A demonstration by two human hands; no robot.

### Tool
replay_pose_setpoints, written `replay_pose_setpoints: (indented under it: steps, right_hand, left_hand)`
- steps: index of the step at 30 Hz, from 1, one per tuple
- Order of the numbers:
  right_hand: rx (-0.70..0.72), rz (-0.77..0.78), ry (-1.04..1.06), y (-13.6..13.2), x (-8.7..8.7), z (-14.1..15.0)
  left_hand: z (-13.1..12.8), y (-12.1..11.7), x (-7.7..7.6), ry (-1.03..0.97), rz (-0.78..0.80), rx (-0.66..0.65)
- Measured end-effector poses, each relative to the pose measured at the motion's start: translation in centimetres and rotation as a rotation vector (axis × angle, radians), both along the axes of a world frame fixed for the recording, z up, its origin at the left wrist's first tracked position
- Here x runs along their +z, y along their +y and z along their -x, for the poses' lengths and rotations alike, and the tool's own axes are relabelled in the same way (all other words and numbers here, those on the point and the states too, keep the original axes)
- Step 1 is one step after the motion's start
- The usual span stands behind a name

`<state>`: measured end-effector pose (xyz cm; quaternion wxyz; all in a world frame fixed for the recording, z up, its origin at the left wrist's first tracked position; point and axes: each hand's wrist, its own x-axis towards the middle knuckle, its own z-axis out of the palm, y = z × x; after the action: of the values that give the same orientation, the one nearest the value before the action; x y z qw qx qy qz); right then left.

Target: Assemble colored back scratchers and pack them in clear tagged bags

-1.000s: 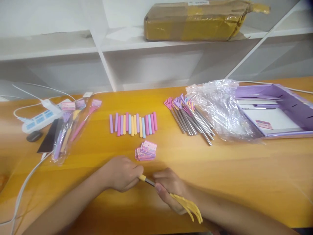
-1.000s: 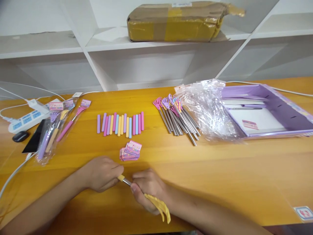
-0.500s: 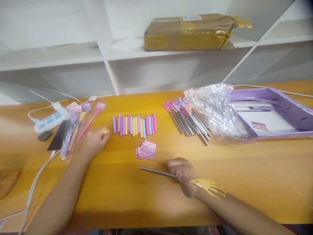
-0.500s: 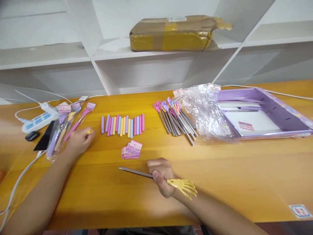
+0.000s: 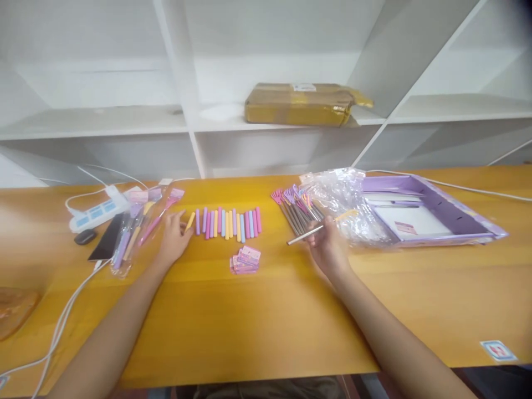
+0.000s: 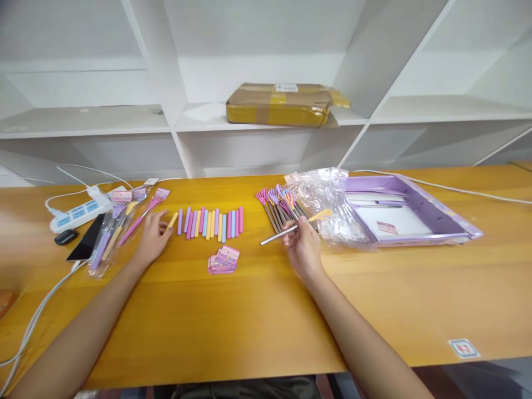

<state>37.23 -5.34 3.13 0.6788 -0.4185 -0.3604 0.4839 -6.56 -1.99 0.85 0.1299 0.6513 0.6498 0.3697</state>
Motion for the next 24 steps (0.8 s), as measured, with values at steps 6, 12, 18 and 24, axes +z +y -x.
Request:
replay_pose_setpoints:
  steps: [6,12,18,24]
  right_hand:
    - [0.020,0.007,-0.623,4.8,4.2,-3.9]
    - [0.084,0.088,-1.537,10.8,8.7,-7.9]
    - [0.195,0.121,-1.651,13.4,6.2,-8.7]
    - [0.279,0.171,-1.703,14.4,4.0,-9.0]
  left_hand:
    - [-0.7,-0.8,0.4,0.010,0.012,-0.139]
    - [-0.7,-1.0,0.8,-0.003,0.030,-0.156]
    - [0.2,-0.1,0.4,-0.077,0.063,-0.113]
    - [0.3,0.4,0.5,-0.097,0.101,-0.095]
